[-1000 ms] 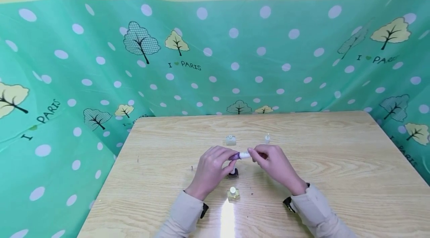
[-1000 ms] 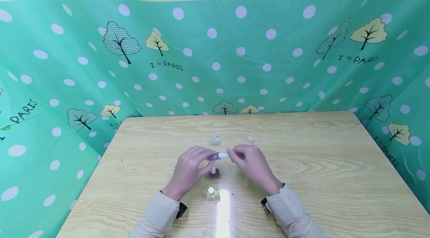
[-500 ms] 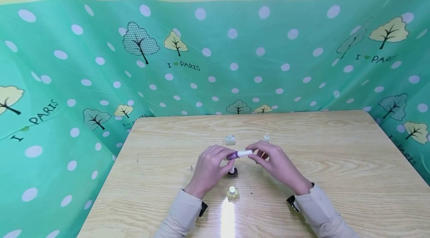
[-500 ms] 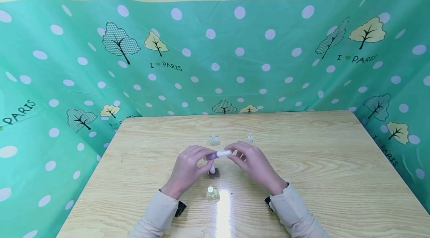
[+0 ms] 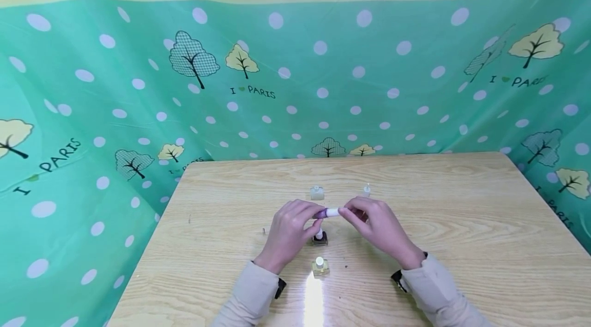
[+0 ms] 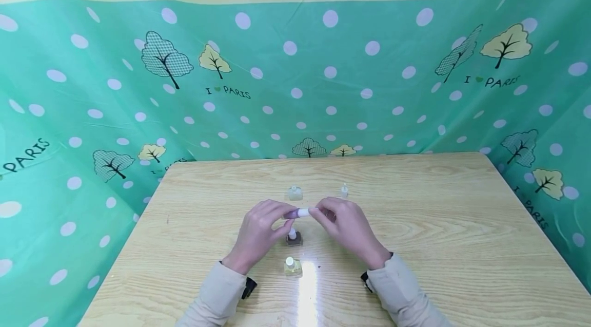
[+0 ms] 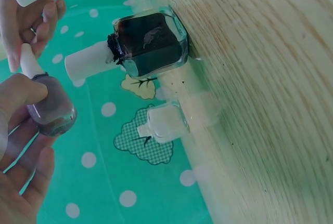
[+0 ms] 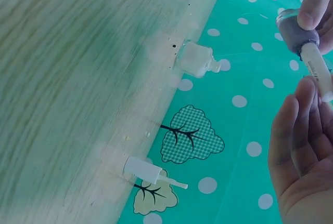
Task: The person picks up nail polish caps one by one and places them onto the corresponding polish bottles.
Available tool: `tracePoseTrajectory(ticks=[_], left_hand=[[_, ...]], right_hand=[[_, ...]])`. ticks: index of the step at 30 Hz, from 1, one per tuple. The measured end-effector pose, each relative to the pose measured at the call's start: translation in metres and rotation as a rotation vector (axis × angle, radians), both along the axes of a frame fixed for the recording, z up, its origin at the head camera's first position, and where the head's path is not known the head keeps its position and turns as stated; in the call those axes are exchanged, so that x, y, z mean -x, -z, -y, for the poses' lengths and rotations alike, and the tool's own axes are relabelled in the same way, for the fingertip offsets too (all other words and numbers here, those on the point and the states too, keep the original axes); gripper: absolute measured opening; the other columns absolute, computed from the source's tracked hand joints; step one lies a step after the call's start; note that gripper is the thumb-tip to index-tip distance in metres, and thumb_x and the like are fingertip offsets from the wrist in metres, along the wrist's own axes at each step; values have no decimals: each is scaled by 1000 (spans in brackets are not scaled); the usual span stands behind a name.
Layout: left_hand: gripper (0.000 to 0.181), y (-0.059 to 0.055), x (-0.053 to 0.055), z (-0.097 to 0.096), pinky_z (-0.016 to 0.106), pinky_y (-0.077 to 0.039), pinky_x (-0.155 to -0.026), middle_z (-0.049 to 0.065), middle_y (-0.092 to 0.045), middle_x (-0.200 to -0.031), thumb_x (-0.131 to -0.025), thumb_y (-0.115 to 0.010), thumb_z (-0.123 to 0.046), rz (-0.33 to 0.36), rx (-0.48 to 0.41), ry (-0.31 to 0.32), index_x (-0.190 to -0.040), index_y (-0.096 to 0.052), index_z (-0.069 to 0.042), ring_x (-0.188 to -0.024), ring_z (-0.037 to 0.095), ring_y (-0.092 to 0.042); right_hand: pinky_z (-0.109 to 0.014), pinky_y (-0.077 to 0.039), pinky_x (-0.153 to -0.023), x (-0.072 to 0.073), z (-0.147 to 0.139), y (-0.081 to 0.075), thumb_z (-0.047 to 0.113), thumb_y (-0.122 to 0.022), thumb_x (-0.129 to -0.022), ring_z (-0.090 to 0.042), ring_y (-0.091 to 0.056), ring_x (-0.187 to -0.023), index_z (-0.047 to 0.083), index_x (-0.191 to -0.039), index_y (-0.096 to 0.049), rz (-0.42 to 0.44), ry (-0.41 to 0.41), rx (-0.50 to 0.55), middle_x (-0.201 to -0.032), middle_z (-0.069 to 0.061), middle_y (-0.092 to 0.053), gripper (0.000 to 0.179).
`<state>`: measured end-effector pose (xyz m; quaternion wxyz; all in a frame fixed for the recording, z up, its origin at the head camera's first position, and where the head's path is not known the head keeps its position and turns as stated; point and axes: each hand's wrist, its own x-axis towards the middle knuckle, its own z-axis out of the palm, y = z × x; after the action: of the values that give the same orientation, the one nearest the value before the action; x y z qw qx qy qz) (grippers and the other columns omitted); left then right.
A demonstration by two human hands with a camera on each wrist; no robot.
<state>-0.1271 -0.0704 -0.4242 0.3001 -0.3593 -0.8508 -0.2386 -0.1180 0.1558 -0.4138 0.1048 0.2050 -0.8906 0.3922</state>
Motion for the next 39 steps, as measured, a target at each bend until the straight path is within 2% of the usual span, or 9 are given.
tracePoseTrajectory(ticks=[8, 13, 18, 21, 25, 30, 39], left_hand=[[24, 1, -1, -1, 22, -57, -79, -4, -75, -97, -78, -83, -12, -21, -8, -7, -101, -75, -14, -87, 10, -68], [24, 0, -1, 0, 23, -57, -80, -5, -75, -98, -80, -82, -12, 2, 0, -8, -103, -75, -14, -88, 10, -68], [25, 0, -1, 2, 25, -58, -81, -4, -75, -96, -77, -83, -9, 11, -1, -13, -101, -76, -13, -88, 11, -69], [25, 0, -1, 2, 25, -58, -80, -4, -75, -96, -78, -83, -9, 20, 2, -17, -102, -76, -14, -88, 11, -69], [25, 0, -1, 1, 24, -58, -80, -4, -75, -97, -79, -83, -11, 19, 11, -18, -102, -76, -14, -88, 10, -69], [25, 1, -1, 1, 25, -58, -82, -4, -75, -98, -79, -83, -12, 25, 13, -25, -103, -76, -14, -88, 10, -69], [23, 1, 0, 0, 25, -58, -79, -4, -75, -97, -80, -83, -13, 70, 6, -37, -101, -75, -15, -87, 11, -69]], right_hand=[[-21, -38, -44, 1, 2, -4, 33, -61, -99, -3, -43, -51, 22, -78, -67, 102, 13, 50, -59, 13, -49, 24], [-22, -44, -45, 1, 1, -3, 33, -63, -98, -4, -50, -53, 17, -92, -71, 157, -8, 108, -66, 9, -58, 19], [-22, -54, -55, 1, -1, 0, 20, -73, -91, -3, -59, -62, 13, -107, -70, 94, -63, 112, -81, 6, -67, 18], [-21, -54, -54, 1, -1, 0, 14, -74, -89, -4, -60, -62, 12, -107, -70, 36, -73, 82, -78, 7, -65, 19], [-19, -51, -51, -1, 0, -2, 17, -72, -90, -3, -57, -59, 12, -105, -71, 4, -44, 40, -74, 8, -62, 16], [-19, -49, -50, -1, 3, -3, 21, -71, -91, 0, -53, -58, 10, -105, -72, -7, -14, 25, -74, 6, -63, 17], [-20, -53, -52, -1, 6, -3, 18, -71, -91, -1, -58, -60, 9, -106, -72, 19, -18, 91, -82, 6, -66, 17]])
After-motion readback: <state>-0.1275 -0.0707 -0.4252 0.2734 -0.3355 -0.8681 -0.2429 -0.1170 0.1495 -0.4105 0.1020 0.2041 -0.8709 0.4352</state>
